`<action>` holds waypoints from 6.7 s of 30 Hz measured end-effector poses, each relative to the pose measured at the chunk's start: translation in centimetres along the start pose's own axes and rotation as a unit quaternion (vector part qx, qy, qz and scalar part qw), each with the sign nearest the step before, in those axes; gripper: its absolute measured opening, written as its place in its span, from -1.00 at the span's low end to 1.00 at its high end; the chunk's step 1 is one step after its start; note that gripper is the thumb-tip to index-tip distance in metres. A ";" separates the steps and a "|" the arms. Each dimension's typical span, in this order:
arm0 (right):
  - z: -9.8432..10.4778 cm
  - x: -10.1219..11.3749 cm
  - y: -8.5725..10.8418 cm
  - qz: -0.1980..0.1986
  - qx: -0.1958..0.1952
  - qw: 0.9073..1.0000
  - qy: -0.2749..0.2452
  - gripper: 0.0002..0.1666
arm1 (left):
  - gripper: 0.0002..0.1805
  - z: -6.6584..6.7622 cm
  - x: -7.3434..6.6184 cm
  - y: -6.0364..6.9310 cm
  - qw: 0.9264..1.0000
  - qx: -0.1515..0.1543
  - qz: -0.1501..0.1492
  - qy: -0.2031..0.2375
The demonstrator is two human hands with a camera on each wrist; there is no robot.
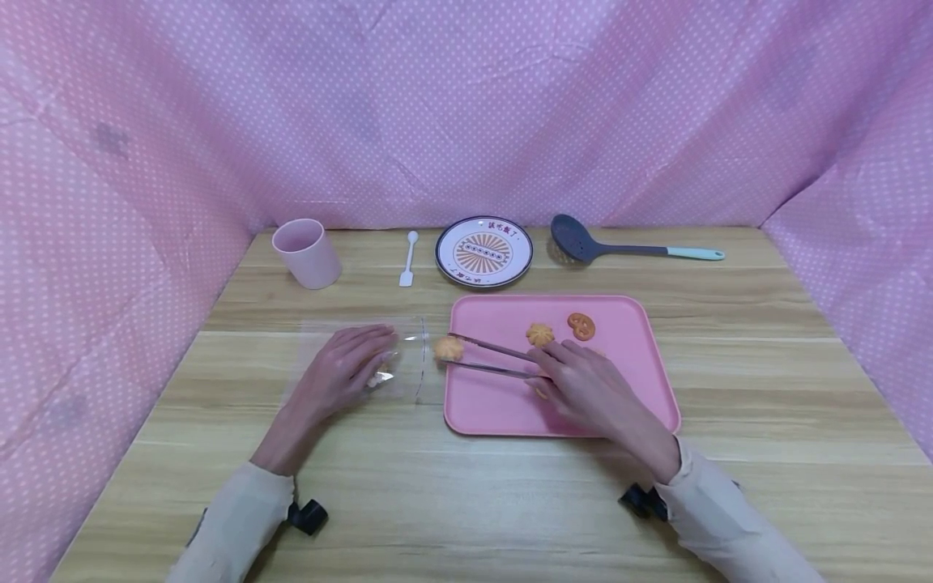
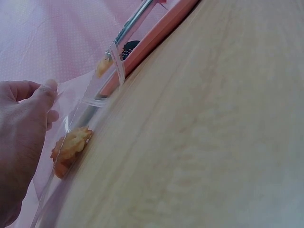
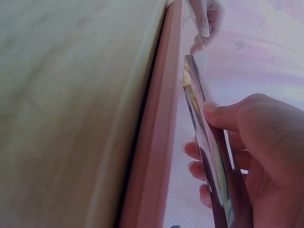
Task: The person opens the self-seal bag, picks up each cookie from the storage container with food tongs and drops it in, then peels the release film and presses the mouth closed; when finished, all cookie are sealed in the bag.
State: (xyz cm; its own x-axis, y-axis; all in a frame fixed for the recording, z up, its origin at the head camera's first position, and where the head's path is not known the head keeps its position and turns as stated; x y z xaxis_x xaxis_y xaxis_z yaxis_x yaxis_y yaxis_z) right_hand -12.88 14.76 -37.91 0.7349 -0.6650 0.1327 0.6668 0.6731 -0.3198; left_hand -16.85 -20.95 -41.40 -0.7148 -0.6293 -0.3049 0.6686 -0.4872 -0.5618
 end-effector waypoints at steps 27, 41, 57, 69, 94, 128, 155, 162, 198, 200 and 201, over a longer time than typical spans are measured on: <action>-1.5 1.7 -3.2 0.058 -0.027 0.998 -0.006 -0.67 | -0.63 -0.1 -0.1 0.1 1.000 -0.014 -0.004 0.011; -2.2 2.6 -4.6 0.043 0.001 0.999 -0.013 -0.69 | -0.69 0.2 -0.1 0.1 1.000 -0.011 -0.006 0.011; -3.2 3.8 -6.3 0.047 0.000 0.998 -0.030 -0.69 | -0.58 0.1 0.1 0.2 1.000 -0.013 0.002 0.007; -3.7 4.7 -7.7 0.040 0.028 0.998 -0.035 -0.69 | -0.66 0.2 0.1 0.1 1.000 -0.011 0.006 0.005; -3.0 4.8 -6.5 0.008 0.032 0.999 -0.043 -0.62 | -0.69 0.2 0.1 0.2 1.000 -0.026 -0.010 0.009; 0.9 -1.9 2.3 -0.051 -0.043 0.998 -0.005 -0.55 | -0.60 0.2 -0.1 0.4 1.000 -0.018 0.014 -0.005; 2.7 -4.5 7.1 -0.119 -0.016 0.993 0.014 -0.55 | -0.58 0.2 -0.2 0.3 1.000 -0.020 0.007 0.000; 2.8 -4.7 7.8 -0.123 -0.010 0.992 0.015 -0.57 | -0.61 0.2 -0.2 0.3 1.000 -0.019 0.008 0.000; 2.7 -4.7 8.1 -0.113 -0.007 0.993 0.027 -0.65 | -0.62 0.3 -0.2 0.2 1.000 -0.015 0.008 -0.008; 2.7 -4.7 8.1 -0.111 -0.009 0.993 0.027 -0.66 | -0.62 0.3 -0.2 0.3 1.000 -0.013 0.010 -0.009; 2.7 -4.7 8.1 -0.110 -0.010 0.993 0.027 -0.66 | -0.62 0.3 -0.2 0.3 1.000 -0.012 0.011 -0.009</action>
State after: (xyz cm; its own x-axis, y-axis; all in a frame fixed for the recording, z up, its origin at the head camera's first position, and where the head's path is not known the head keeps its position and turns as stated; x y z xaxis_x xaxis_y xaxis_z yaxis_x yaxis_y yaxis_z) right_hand -10.58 24.23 -38.55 0.5632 -0.8123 0.1515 0.8078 0.5026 -0.3080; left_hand -16.49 -21.15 -41.32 -0.6966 -0.6504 -0.3028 0.6779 -0.4586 -0.5745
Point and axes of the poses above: each hand's wrist, its own y-axis away from the middle knuckle, its own z-axis out of the back of the hand, x = y × z, the point moved 3 cm from there along -y, towards the middle knuckle, and after that the axes turned 7 degrees about z, right-handed, at the moved point
